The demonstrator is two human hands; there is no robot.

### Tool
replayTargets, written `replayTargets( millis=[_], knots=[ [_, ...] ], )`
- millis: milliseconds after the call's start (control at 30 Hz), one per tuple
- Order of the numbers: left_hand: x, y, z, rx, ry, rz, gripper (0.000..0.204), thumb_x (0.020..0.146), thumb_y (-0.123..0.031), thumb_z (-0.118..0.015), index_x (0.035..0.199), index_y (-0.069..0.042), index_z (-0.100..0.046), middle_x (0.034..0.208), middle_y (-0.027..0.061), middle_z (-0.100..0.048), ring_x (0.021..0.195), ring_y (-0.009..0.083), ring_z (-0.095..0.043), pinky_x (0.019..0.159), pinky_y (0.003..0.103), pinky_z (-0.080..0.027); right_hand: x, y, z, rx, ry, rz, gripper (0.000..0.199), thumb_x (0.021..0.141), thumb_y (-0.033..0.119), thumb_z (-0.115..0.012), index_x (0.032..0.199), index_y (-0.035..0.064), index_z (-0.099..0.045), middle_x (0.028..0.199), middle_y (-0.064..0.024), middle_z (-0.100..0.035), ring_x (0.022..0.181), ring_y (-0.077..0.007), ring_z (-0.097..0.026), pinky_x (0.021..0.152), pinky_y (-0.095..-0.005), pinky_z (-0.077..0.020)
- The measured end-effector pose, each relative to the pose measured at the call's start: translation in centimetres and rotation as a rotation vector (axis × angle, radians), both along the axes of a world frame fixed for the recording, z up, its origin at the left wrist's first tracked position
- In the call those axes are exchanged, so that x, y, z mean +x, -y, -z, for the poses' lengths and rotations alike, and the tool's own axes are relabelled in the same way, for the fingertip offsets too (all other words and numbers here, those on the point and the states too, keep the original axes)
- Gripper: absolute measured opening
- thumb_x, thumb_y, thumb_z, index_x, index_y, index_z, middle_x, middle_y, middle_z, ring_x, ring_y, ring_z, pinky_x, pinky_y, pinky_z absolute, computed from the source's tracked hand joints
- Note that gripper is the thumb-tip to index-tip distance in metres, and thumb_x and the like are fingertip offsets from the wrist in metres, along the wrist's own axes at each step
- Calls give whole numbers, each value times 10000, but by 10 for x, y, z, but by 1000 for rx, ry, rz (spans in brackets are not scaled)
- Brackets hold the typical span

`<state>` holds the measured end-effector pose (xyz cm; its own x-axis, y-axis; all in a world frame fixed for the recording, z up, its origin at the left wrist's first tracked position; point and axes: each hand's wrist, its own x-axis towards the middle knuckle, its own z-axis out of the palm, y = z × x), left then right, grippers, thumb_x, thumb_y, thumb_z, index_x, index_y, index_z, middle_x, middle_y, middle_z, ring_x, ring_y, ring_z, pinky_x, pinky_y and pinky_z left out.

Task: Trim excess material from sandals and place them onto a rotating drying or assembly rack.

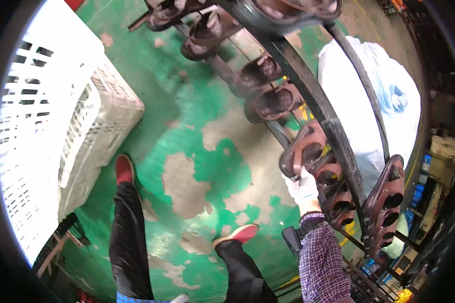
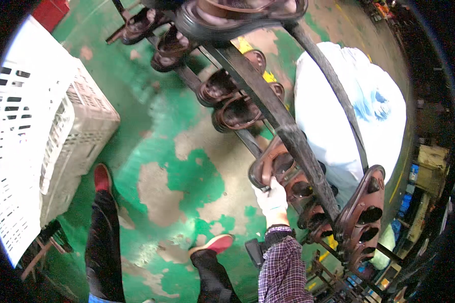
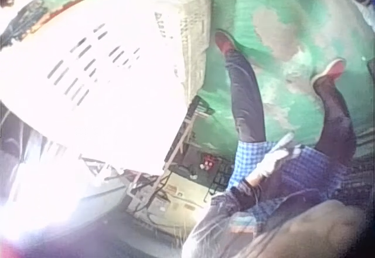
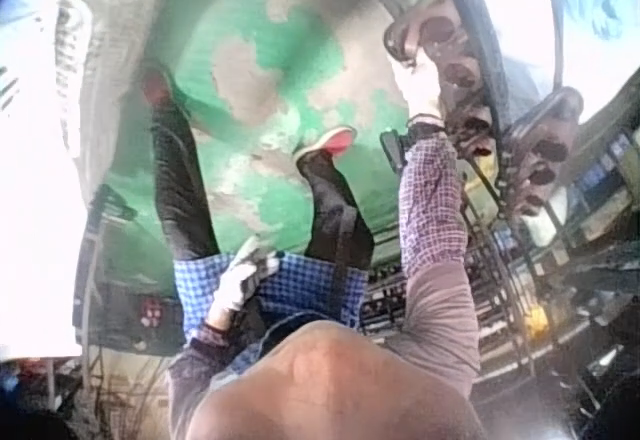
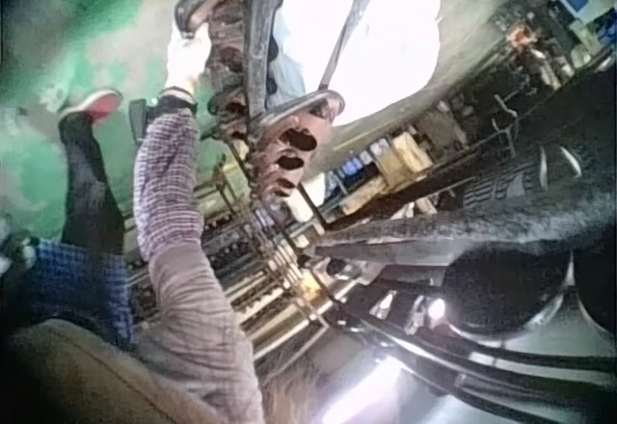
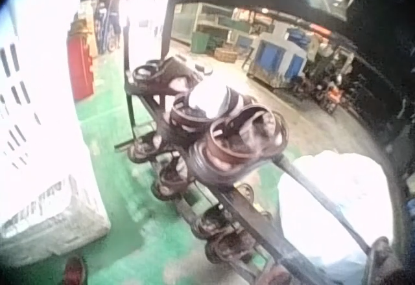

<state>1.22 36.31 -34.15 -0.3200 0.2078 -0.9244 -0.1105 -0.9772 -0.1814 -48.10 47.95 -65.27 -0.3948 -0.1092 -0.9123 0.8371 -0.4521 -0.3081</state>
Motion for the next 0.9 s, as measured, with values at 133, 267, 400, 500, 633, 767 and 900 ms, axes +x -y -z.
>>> replayTargets(
  millis=[133,267,400,500,633,767,900],
  knots=[
    [9,-2,11,11,-51,-41,692,896,-148,-585,1513,-67,-282,1449,225,-444,1243,379,-512,1069,521,-385,-1,-10,4,257,-75,-133,371,1019,268,-477,1320,51,-480,1269,-172,-537,1203,-396,-500,1026,-635,-391],
    [10,-1,10,28,-58,-47,706,889,-163,-603,1514,-77,-286,1448,219,-447,1239,375,-515,1066,509,-391,28,3,-36,367,-25,-242,420,985,282,-550,1294,18,-445,1293,-161,-448,1223,-387,-459,1045,-622,-356],
    [15,12,2,11,-99,-88,714,882,-184,-623,1509,-80,-297,1462,215,-430,1227,357,-524,1054,490,-403,86,39,-96,245,-70,-940,316,950,273,-569,1205,89,-601,946,-50,-628,908,-234,-619,831,-452,-494],
    [23,27,-5,24,-98,-49,706,879,-186,-628,1501,-78,-312,1463,217,-428,1219,344,-528,1045,483,-410,109,127,-202,384,-273,-2030,338,943,324,-506,1128,69,-628,935,-111,-638,843,-234,-630,773,-379,-512],
    [25,61,-13,25,-134,9,694,886,-134,-604,1510,-85,-304,1457,218,-433,1214,353,-532,1050,478,-409,134,173,-274,581,-852,-2305,343,901,322,-542,1127,79,-630,1026,-205,-614,899,-390,-634,787,-478,-499],
    [22,112,-30,-2,-170,52,668,897,-112,-585,1508,-93,-316,1438,224,-448,1214,350,-535,1066,489,-397,168,169,-344,307,-983,-1854,399,874,238,-610,1241,81,-616,1091,-200,-579,991,-371,-604,866,-419,-491],
    [36,158,-29,839,-386,-738,515,1007,-29,-406,1508,-96,-306,1488,198,-379,1184,238,-536,982,243,-449,239,135,-410,115,-826,-1350,478,820,153,-703,1290,119,-624,1209,-183,-563,1059,-323,-588,926,-363,-463]
  ],
)
